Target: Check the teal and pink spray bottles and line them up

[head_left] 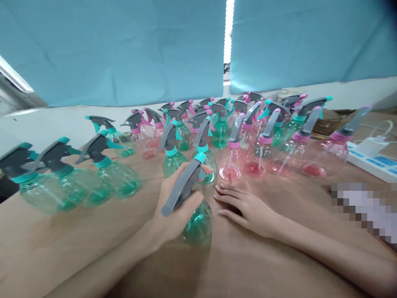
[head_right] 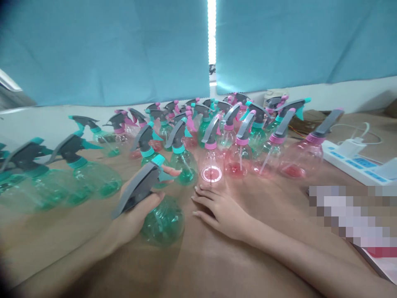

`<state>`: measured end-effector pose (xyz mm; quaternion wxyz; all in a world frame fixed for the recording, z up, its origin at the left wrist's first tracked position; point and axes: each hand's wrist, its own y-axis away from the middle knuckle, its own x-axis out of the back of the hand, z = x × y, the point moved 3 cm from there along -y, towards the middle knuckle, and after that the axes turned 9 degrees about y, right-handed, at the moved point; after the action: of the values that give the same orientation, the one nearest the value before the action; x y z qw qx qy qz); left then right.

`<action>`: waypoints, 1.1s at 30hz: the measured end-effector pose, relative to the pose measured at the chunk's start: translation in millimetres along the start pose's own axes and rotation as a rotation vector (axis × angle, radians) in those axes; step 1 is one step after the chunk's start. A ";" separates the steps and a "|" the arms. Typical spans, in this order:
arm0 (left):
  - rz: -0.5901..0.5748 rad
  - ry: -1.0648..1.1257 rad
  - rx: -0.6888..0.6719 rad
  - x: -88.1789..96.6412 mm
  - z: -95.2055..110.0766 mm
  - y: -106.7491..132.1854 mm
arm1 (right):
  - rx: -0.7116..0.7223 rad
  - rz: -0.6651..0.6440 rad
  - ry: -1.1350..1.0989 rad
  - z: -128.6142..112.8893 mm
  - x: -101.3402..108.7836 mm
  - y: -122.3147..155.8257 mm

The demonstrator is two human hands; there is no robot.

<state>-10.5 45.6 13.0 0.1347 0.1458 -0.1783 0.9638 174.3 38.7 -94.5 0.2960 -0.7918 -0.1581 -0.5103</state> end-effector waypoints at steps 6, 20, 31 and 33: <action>-0.019 0.039 0.021 -2.8 1.1 0.9 | 0.002 0.015 0.002 -0.5 0.6 0.2; -0.050 0.035 0.025 -3.6 4.1 -2.3 | 0.006 -0.007 0.043 -1.7 1.6 -0.6; -0.049 0.040 0.021 -3.1 5.4 -1.9 | 0.006 -0.001 0.038 -1.7 1.5 -0.2; -0.047 0.030 0.025 -3.3 4.5 -1.6 | 0.008 -0.011 0.051 -1.4 0.9 -0.3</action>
<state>-5.9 44.6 16.4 0.1582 0.1371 -0.1608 0.9645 173.6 38.0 -93.2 0.3001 -0.7767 -0.1569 -0.5311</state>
